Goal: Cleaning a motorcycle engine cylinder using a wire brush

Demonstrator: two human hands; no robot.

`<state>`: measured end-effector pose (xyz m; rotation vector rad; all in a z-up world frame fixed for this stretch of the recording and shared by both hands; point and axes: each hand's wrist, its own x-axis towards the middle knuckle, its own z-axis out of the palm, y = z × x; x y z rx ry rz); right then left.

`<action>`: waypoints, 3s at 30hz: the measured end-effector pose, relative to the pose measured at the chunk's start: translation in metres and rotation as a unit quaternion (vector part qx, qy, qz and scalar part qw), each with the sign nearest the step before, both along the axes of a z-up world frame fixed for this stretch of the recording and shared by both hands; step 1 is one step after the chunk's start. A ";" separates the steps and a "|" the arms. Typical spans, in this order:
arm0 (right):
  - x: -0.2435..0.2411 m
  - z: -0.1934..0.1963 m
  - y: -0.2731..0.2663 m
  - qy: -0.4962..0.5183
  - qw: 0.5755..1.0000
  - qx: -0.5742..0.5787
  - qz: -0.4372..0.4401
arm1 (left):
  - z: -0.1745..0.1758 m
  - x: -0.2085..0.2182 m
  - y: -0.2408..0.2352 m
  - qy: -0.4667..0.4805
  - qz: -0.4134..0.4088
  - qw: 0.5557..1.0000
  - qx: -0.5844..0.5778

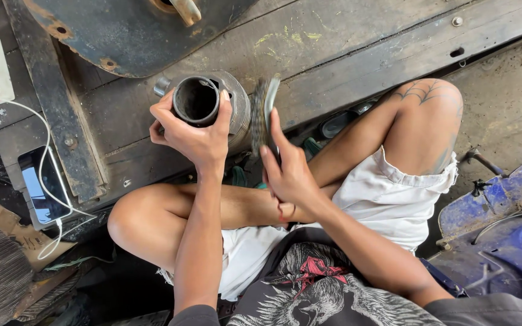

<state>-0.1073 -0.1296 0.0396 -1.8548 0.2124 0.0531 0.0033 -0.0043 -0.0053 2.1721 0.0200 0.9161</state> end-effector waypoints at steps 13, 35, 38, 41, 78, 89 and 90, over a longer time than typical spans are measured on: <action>-0.012 -0.012 0.002 -0.009 0.981 0.192 0.005 | -0.001 -0.001 -0.004 0.008 0.016 1.000 -0.024; -0.024 -0.004 0.003 0.025 0.993 0.109 0.027 | 0.005 0.001 -0.008 -0.003 0.020 1.000 -0.021; -0.014 -0.006 0.003 0.020 0.994 0.109 0.019 | 0.005 0.001 -0.006 0.000 0.019 1.000 -0.022; -0.015 -0.005 0.005 0.010 0.993 0.113 0.012 | 0.004 0.000 -0.008 -0.001 0.020 1.000 -0.022; -0.007 -0.007 -0.022 0.040 0.973 0.221 0.045 | 0.011 0.004 -0.004 0.013 -0.001 1.000 -0.024; -0.001 0.001 -0.024 0.006 0.982 0.178 0.067 | 0.014 0.005 0.000 0.009 -0.033 0.999 -0.033; -0.009 0.003 -0.020 0.019 0.979 0.193 0.065 | 0.015 0.005 0.000 0.011 -0.038 0.999 -0.030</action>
